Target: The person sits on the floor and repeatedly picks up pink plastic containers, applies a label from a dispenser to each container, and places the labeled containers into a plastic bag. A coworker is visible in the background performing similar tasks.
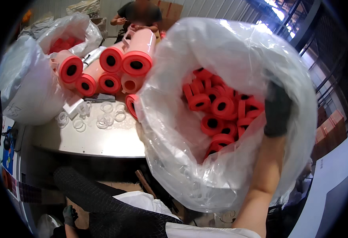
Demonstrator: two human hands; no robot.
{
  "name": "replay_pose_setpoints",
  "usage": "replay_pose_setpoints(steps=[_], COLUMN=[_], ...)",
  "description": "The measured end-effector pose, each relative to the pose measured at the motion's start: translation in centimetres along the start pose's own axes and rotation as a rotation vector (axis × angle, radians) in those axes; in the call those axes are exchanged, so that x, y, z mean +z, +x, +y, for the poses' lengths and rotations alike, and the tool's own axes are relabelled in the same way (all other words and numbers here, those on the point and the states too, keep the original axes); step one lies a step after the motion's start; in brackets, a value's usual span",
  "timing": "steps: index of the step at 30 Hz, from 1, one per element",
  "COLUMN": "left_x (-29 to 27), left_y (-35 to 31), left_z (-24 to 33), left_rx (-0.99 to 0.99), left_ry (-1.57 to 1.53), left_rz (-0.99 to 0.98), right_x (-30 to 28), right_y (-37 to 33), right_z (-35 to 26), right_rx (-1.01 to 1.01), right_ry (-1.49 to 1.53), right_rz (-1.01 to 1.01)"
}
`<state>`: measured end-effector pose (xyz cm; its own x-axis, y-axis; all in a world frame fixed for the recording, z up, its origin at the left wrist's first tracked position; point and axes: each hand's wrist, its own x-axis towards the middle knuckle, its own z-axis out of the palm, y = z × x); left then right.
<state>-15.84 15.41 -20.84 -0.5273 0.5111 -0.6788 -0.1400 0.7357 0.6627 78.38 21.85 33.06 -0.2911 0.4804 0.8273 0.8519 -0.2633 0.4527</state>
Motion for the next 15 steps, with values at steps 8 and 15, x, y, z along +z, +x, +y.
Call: replay_pose_setpoints(steps=[8,15], left_x=[0.8,-4.5], left_y=[0.5,-0.5], left_z=[0.0,1.4], left_rx=[0.136,-0.080], left_ry=[0.046,0.184], left_rz=[0.000,-0.142], right_x=[2.0,-3.7], right_y=[-2.5,3.7], right_z=[3.7,-5.9], right_rx=[0.548,0.102], right_ry=[0.365,0.528], right_rz=[-0.012,0.225])
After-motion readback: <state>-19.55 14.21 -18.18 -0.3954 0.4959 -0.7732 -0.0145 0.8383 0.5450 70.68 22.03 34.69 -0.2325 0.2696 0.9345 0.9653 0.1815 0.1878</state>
